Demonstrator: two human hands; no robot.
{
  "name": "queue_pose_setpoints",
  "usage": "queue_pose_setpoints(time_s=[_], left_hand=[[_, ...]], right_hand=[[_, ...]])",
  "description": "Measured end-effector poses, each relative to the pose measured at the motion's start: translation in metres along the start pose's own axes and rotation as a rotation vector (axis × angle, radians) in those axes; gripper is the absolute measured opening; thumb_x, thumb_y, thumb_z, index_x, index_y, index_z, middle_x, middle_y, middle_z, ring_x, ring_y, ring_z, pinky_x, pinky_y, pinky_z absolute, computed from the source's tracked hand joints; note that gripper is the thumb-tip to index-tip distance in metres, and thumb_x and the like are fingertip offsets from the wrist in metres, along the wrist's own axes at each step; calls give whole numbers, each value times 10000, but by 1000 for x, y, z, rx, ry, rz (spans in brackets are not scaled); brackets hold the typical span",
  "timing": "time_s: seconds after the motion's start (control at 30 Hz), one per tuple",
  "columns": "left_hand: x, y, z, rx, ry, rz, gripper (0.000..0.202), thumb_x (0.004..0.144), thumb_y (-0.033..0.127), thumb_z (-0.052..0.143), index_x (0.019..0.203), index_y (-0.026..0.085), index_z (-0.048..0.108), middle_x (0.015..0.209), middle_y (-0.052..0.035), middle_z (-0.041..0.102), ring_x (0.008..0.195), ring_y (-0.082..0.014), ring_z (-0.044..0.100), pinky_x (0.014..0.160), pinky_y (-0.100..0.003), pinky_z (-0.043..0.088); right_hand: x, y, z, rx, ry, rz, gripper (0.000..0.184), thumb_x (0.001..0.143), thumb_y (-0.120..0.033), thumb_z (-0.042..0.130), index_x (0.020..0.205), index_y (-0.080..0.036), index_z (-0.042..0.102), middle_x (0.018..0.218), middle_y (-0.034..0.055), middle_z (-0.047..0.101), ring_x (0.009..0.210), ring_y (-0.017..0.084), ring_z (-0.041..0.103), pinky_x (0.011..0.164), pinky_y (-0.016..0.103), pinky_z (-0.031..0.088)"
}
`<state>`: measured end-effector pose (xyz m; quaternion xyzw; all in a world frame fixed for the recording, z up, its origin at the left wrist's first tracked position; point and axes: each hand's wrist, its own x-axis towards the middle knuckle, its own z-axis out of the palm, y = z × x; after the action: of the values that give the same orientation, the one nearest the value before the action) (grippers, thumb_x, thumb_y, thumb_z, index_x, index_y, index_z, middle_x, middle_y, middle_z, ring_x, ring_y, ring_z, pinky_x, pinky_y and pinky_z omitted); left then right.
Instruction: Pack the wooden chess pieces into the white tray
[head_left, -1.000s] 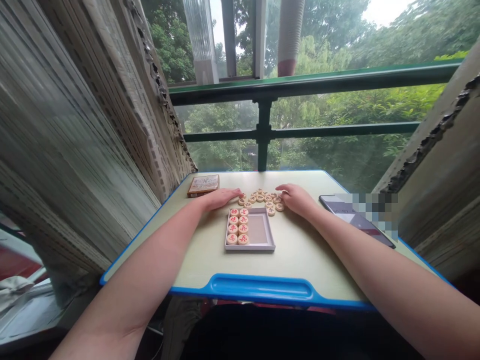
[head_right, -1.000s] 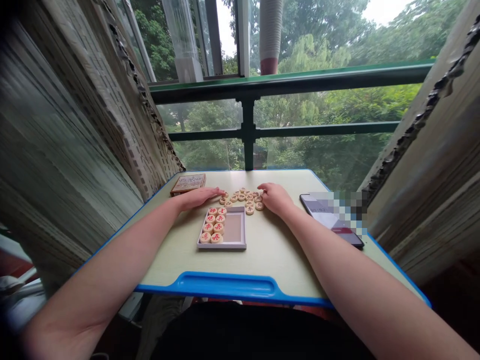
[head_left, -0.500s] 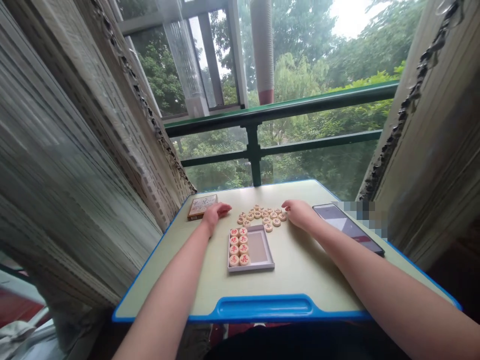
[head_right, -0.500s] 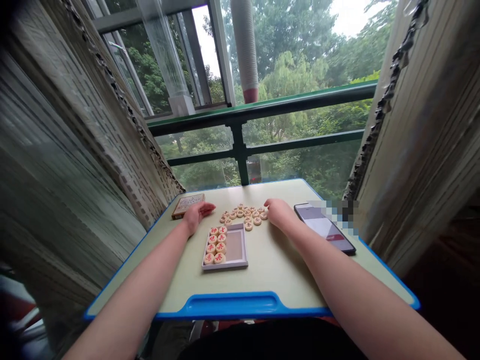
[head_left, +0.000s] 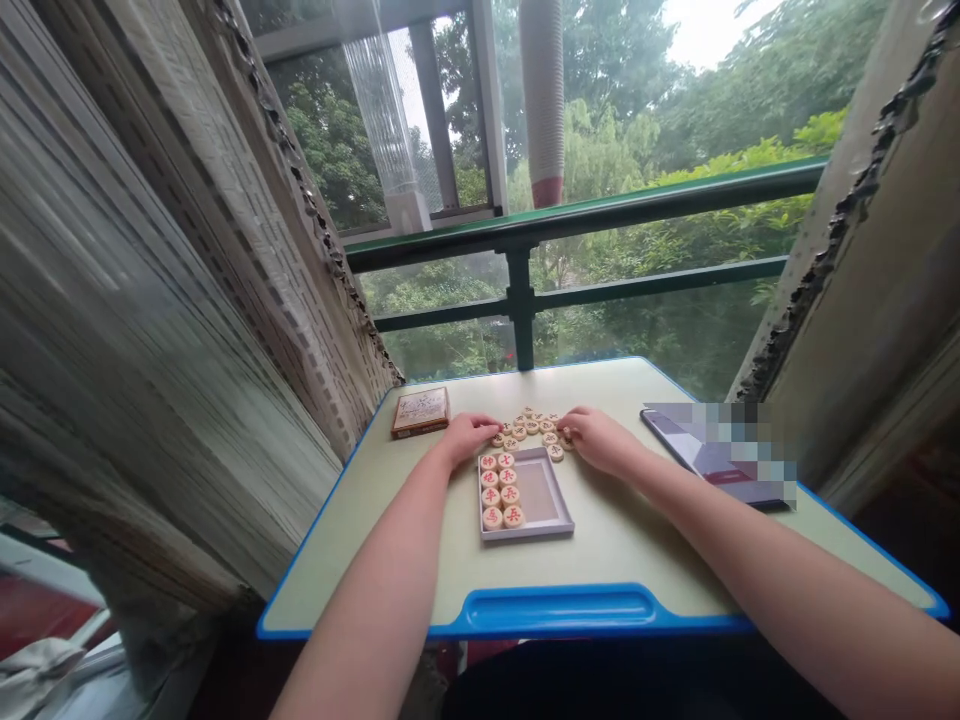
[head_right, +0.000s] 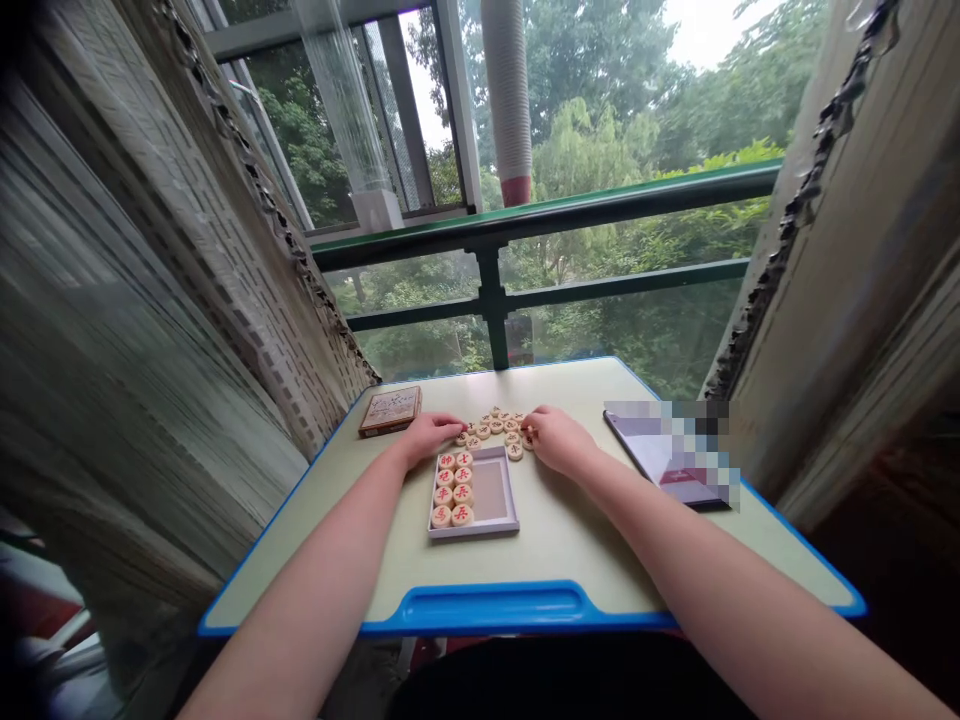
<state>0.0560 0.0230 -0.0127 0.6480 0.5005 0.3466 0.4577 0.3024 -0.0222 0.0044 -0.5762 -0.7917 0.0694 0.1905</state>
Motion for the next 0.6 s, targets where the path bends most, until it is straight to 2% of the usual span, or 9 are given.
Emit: queue_pose_setpoints(time_s=[0.17,0.27,0.33,0.43,0.5,0.6], left_hand=[[-2,3,-4,136,-60,29,273,674,224,633,926,138,694,893,-74,688,829,-169,597,789,-289,442],[-1,2,-5,200,-47,49,262,682,220,630,925,143,690,881,-67,690,822,-166,601,783,-282,450],[2,-1,-3,231,-9,58,227,693,219,618,891,139,692,862,-67,692,804,-166,605,770,-281,457],[6,-4,-1,251,54,64,203,708,221,600,868,138,692,853,-69,694,795,-170,611,771,-286,465],[7,-5,-1,227,47,65,207,723,196,569,881,138,689,892,-71,693,830,-172,614,804,-288,462],[3,-5,-4,169,-23,49,308,701,79,498,939,143,682,975,-64,683,903,-165,607,858,-282,445]], right_hand=[[1,-1,10,57,37,-18,338,770,-68,416,967,-146,679,1055,104,613,950,185,571,877,258,404],[5,-4,9,104,53,46,320,771,-76,418,928,-148,688,1035,101,619,929,166,581,869,239,414],[11,-9,2,74,-4,102,324,750,-71,430,913,-158,696,1034,101,624,901,171,595,840,246,431],[21,-17,-13,-20,-152,82,312,716,-83,468,868,-189,718,984,86,664,871,213,609,792,287,447],[26,-21,-17,20,-104,89,328,727,-87,447,867,-202,720,942,68,685,875,210,611,775,282,451],[28,-19,-10,129,43,-1,392,719,-39,399,868,-209,719,978,44,684,887,174,603,797,259,447]])
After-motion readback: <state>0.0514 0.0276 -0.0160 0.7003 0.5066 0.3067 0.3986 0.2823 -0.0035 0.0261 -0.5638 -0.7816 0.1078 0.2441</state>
